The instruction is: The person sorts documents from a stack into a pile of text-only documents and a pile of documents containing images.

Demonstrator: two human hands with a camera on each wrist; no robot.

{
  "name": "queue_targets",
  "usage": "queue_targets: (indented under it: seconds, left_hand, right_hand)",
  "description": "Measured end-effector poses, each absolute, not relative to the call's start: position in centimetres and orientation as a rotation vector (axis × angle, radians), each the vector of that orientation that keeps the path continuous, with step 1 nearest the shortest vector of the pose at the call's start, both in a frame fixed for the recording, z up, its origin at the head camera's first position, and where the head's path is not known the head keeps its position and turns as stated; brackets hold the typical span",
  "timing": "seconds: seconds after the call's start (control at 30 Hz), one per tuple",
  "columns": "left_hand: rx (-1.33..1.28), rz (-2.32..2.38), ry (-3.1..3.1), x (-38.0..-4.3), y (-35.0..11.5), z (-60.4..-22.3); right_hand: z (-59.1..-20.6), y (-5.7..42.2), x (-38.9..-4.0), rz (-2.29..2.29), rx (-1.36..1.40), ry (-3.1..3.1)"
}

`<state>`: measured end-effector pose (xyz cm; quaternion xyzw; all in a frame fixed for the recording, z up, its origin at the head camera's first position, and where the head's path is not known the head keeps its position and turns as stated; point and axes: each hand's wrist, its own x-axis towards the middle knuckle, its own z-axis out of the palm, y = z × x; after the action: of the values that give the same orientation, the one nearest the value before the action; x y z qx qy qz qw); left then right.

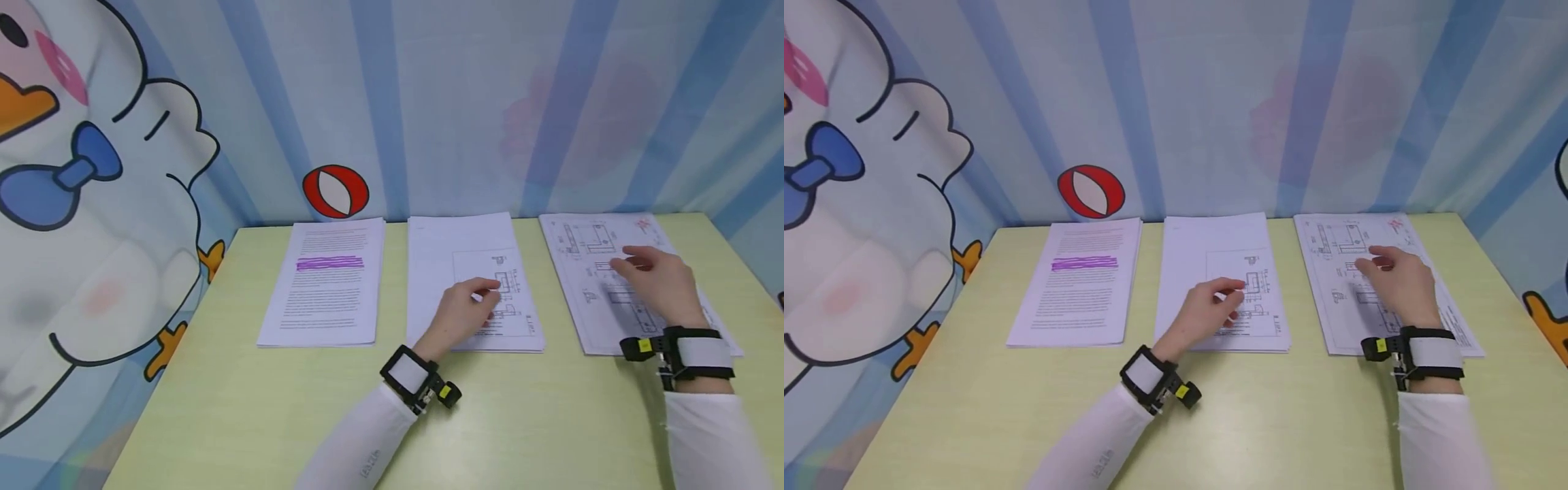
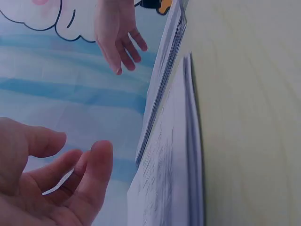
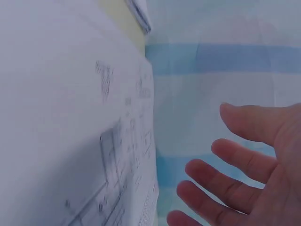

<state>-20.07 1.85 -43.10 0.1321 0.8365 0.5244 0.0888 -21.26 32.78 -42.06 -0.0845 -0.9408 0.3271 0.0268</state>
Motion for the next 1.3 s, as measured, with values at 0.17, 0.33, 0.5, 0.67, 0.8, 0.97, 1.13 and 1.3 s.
queue_targets:
  seconds: [0.17, 0.33, 0.5, 0.67, 0.8, 0.97, 1.13, 1.3]
  left_hand:
    - [0.393, 1.525, 2.423, -19.5, 6.2, -43.8]
    - [0.251, 1.495, 2.326, -19.2, 9.5, -43.9]
    - [0.141, 1.524, 2.250, -19.4, 12.2, -44.5]
    - [0.001, 1.730, 2.116, -19.9, 14.0, -45.0]
    - [-0.125, 1.853, 2.006, -20.3, 14.6, -45.1]
    - [-0.199, 1.931, 1.883, -20.8, 14.8, -45.5]
    - [-0.170, 1.921, 1.933, -21.0, 14.8, -45.8]
    - [-0.115, 1.913, 2.011, -21.1, 14.6, -45.9]
  right_hand:
    - [-43.1, 36.6, -20.6, 1.029, -0.399, -2.997]
    - [-45.0, 39.0, -20.5, 1.035, -0.461, -3.066]
    - [-45.9, 39.7, -20.3, 1.030, -0.475, -3.070]
    - [-45.7, 39.4, -20.3, 0.983, -0.450, -3.105]
    - [-45.5, 39.1, -20.3, 0.903, -0.416, -3.145]
    - [-45.3, 38.7, -20.2, 0.845, -0.410, -3.162]
    - [-44.9, 38.1, -20.1, 0.798, -0.407, -3.159]
    - [-44.4, 37.2, -20.3, 0.728, -0.380, -3.122]
